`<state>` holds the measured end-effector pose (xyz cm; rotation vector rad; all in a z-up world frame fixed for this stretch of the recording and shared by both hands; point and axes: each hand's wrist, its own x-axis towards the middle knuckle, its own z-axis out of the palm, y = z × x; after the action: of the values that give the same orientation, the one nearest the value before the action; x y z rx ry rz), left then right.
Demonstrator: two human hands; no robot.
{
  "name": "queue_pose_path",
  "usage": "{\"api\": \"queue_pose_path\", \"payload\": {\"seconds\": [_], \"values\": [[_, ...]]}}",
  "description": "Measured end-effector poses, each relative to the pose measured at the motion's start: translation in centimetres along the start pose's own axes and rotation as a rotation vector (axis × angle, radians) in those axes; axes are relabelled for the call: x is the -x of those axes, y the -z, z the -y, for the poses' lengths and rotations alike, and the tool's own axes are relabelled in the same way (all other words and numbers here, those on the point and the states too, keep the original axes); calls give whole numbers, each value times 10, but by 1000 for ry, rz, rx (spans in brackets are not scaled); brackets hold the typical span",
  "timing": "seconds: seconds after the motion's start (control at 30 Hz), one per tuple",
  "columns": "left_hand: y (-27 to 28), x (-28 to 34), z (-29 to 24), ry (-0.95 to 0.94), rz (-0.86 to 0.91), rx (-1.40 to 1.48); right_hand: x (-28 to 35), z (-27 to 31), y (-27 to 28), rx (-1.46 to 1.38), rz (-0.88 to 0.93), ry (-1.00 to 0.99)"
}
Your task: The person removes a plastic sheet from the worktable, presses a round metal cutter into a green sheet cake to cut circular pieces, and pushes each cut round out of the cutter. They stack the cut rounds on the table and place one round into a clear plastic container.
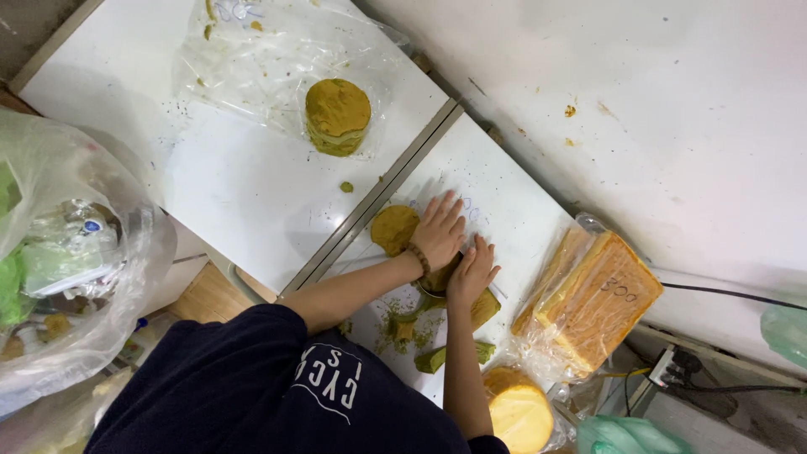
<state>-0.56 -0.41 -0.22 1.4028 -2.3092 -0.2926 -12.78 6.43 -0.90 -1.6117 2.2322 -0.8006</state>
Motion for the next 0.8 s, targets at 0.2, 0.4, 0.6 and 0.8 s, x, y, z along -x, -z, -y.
{"api": "queue_pose_path", "payload": {"seconds": [0.2,0.4,0.6,0.8], "values": [[-10,0,3,31,61,9,-6,35,18,29,78,-118],[31,20,2,15,-24,87,13,-2,28,-271,188,-53],[129,68,60,69,-169,278,35,70,83,-98,343,279],[167,173,114,246,-39,412,36,66,64,19,344,229]]}}
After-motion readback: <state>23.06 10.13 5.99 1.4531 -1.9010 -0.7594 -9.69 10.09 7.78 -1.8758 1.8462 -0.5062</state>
